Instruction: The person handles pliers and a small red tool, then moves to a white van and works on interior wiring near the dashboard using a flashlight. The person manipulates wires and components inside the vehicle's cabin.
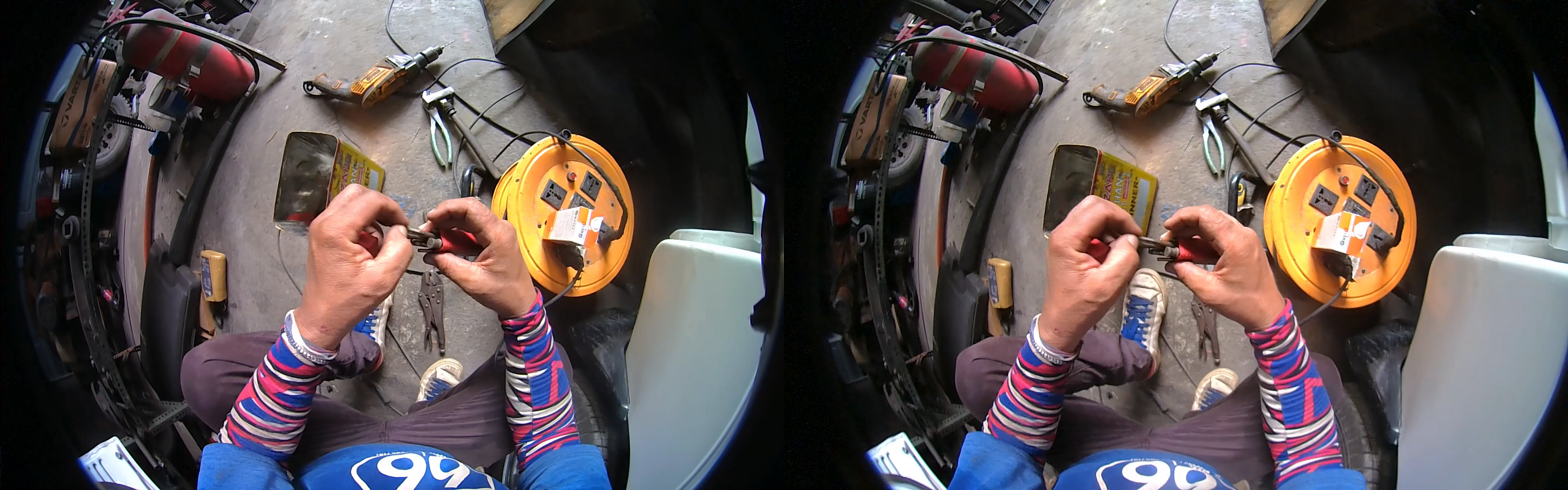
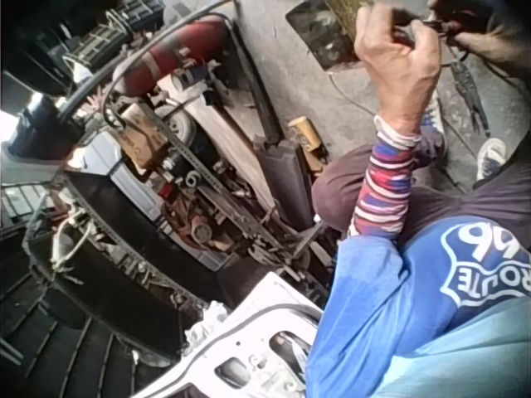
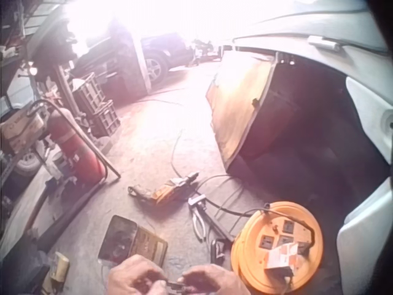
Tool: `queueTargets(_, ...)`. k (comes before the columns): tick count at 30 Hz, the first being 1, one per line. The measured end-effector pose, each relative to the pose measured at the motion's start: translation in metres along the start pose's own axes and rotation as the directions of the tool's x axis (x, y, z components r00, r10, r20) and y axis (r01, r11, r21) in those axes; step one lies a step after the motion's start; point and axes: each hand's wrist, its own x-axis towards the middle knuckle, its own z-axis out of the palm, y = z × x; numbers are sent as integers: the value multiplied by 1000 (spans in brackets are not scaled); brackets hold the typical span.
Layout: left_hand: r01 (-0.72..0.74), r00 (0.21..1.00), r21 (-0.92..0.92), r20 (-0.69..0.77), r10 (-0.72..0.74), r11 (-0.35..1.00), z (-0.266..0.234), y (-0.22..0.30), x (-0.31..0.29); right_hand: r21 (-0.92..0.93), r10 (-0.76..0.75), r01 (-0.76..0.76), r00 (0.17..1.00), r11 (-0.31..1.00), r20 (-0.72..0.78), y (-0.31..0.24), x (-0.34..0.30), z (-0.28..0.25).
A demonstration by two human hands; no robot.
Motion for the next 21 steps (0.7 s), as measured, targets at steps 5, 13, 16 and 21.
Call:
queueTargets(5,103,991,-323,-50,-126,941,-7,2,1,4,20,-19,998,1000,-60,-7,-1,1)
queueTargets(13,340,935,-598,135,-327,726,-17,4,4,179,90,-73,992,981,-87,-16,-6,-2)
queueTargets(16,358,932,-591,182,-313,723,-17,3,3,253,80,-61,995,966,-66,-14,-7,-1)
queueTargets(21,389,921,-551,211,-328,738,-16,1,2,245,100,-82,993,966,-63,-10,-8,-1)
